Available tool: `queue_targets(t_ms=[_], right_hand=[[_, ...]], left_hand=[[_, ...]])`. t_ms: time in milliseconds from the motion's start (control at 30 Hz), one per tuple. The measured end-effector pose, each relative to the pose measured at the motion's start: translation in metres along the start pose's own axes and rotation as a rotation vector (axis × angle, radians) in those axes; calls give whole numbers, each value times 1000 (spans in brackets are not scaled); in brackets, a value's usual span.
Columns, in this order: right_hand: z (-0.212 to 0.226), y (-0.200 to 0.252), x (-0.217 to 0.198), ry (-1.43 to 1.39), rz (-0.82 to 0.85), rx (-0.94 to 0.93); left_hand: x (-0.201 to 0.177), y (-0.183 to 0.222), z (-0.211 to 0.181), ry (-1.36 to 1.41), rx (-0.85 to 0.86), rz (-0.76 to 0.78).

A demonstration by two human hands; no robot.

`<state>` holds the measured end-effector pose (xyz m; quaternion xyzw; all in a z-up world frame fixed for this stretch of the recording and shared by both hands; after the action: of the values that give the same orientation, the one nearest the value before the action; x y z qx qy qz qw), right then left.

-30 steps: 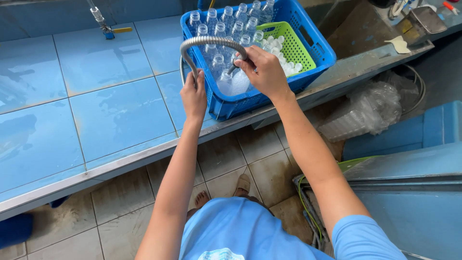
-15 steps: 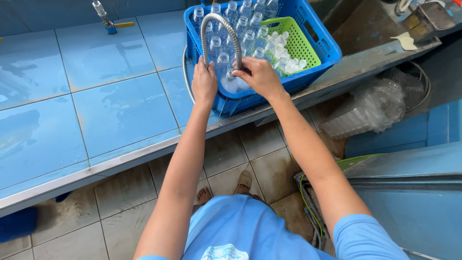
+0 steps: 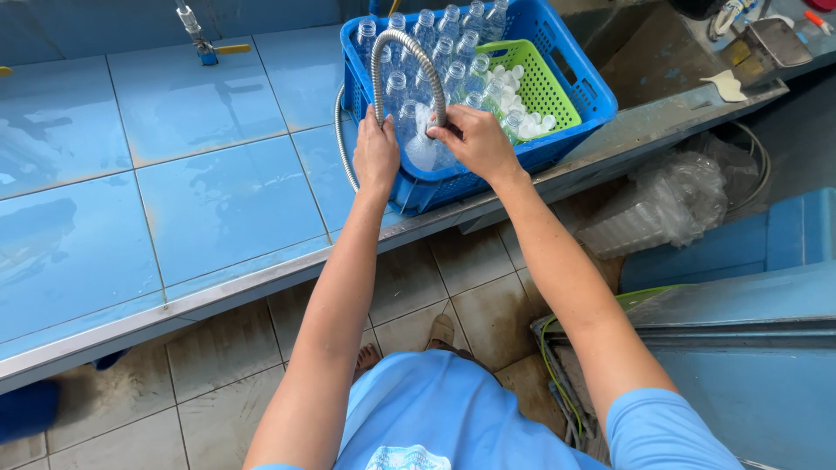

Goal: Rinsing a crate of empty plastic bottles and a small basket of caps using a pressurized water hose at a washing station.

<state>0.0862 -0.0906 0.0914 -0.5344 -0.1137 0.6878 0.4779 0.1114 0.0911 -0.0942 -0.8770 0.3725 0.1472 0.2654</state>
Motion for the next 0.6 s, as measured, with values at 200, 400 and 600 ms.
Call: queue_targets(t_ms=[200,400,600], right_hand=[[32,-44,-48,89,-45,-81],[9,-75,-16,144,-25,-105],[-10,-65,9,69,82,14]], left_hand=[[-18,-15,-11,-28,-146,66],[-14,-46,-13,-18,-148,80],[0,-42,2,-87,-181,146]])
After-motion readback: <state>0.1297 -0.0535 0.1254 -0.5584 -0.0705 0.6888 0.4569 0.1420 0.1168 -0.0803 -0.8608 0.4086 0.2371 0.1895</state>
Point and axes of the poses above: each hand's wrist, its own y-axis away from the middle knuckle, its own x-axis out of the palm, z = x × y, the point moved 6 cm from there along -y, towards the middle knuckle, and after that the axes turned 9 degrees about -z, right-handed, at the moved point
